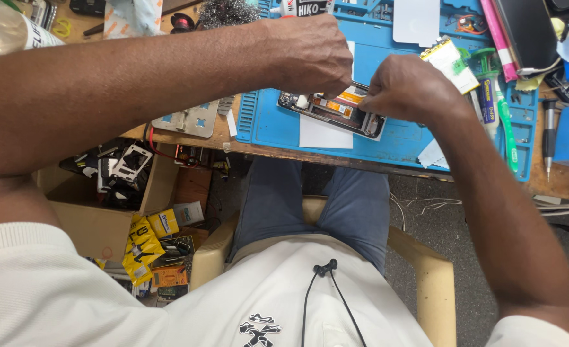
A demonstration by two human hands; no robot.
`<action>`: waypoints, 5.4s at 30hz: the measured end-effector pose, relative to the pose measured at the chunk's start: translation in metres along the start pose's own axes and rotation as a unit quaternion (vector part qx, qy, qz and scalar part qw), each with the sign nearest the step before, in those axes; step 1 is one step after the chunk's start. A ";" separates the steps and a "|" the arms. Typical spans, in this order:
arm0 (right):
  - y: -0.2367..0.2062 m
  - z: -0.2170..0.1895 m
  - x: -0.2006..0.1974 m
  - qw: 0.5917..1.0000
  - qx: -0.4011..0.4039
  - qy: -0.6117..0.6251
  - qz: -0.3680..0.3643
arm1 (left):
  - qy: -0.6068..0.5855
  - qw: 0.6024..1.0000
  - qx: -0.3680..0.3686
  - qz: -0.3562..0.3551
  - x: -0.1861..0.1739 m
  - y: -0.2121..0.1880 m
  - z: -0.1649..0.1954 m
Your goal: The person applies adhesive from a tube onto the frame of a disassembled smartphone, then uses tweezers to work on the phone's edge and internal components. They later press and manipulate the phone body with a red tool while continuing to adjust parts inside the frame.
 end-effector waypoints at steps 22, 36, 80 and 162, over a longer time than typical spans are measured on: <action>-0.068 -0.032 0.007 0.931 -0.283 -0.160 0.165 | -0.021 0.999 0.024 -0.015 -0.017 -0.001 0.000; -0.074 -0.008 -0.029 0.922 -0.251 0.035 0.293 | -0.017 0.998 -0.020 -0.059 -0.008 -0.011 -0.009; -0.097 0.010 0.004 0.988 0.018 -0.017 0.149 | -0.014 0.999 -0.033 -0.031 -0.002 0.024 -0.012; -0.057 -0.060 -0.005 0.969 -0.228 -0.033 0.094 | -0.298 0.898 -0.027 0.324 -0.034 -0.083 -0.078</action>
Point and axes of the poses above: each hand's wrist, its own y-axis towards the middle knuckle, its own x-axis out of the palm, z = x × y, the point moved 8 cm from there along y, towards the middle knuckle, and after that the axes turned 14 degrees about -x, right-handed, at the moved point
